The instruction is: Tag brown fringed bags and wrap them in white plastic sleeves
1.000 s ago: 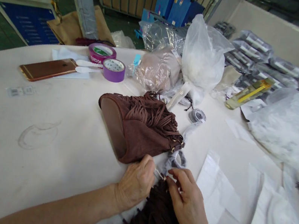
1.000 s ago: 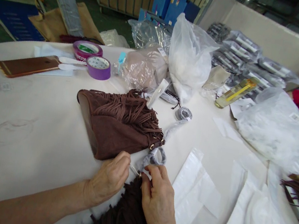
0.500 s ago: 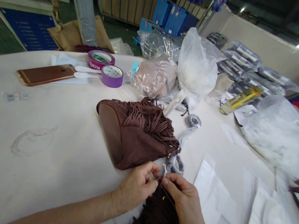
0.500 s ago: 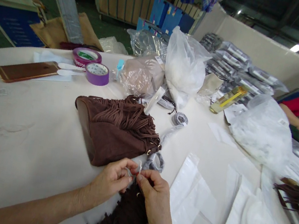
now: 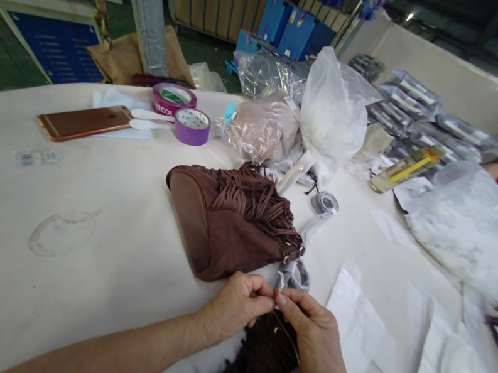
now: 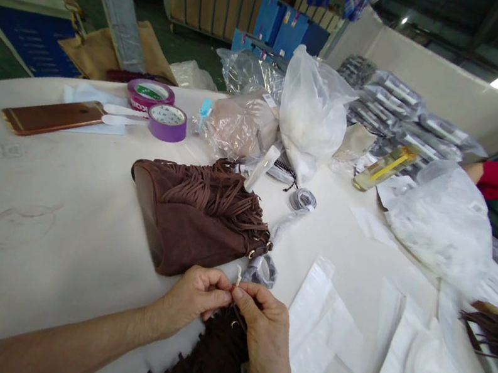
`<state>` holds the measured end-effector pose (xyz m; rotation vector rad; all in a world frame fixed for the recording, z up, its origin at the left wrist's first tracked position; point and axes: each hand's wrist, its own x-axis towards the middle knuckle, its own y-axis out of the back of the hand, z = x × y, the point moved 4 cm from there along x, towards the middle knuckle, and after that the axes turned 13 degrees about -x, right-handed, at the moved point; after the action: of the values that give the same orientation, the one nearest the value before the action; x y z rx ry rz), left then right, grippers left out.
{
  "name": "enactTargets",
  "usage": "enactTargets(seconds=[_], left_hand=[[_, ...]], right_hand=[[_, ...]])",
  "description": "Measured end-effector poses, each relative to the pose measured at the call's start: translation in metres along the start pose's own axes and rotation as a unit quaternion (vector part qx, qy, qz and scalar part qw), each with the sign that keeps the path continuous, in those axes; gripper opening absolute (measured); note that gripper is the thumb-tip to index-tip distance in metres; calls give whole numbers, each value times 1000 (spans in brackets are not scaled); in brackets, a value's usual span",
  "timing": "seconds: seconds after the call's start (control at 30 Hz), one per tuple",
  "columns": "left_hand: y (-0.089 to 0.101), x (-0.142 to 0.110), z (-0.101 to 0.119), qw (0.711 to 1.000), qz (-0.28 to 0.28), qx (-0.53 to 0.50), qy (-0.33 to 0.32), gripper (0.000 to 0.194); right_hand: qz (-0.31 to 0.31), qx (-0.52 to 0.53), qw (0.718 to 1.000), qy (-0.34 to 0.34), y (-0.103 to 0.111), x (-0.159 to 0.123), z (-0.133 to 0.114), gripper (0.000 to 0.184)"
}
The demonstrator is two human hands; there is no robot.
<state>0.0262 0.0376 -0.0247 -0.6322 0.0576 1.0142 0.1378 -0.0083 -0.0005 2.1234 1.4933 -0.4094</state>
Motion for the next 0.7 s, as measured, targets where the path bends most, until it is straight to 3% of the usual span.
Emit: enactTargets(seconds=[0.17, 0.27, 0.43, 0.57, 0.7], left_hand=[[3, -2, 3, 1000, 16, 1, -9, 17], [3, -2, 2, 998, 25, -49, -5, 15], [-3, -3, 2, 974, -53, -213, 56, 11], [-4, -3, 4, 953, -82, -274, 95, 14], [-2, -4, 6, 953, -81, -276, 99, 15]], right_hand=[[-3, -39, 999, 7, 1, 2, 3, 34], [-16, -115, 991, 60, 3, 1, -1, 32], [6, -314, 936, 159, 15, -13, -9, 30], [23, -425, 891, 157, 33, -29, 4, 36], [17, -458, 877, 148, 43, -45, 20, 31]])
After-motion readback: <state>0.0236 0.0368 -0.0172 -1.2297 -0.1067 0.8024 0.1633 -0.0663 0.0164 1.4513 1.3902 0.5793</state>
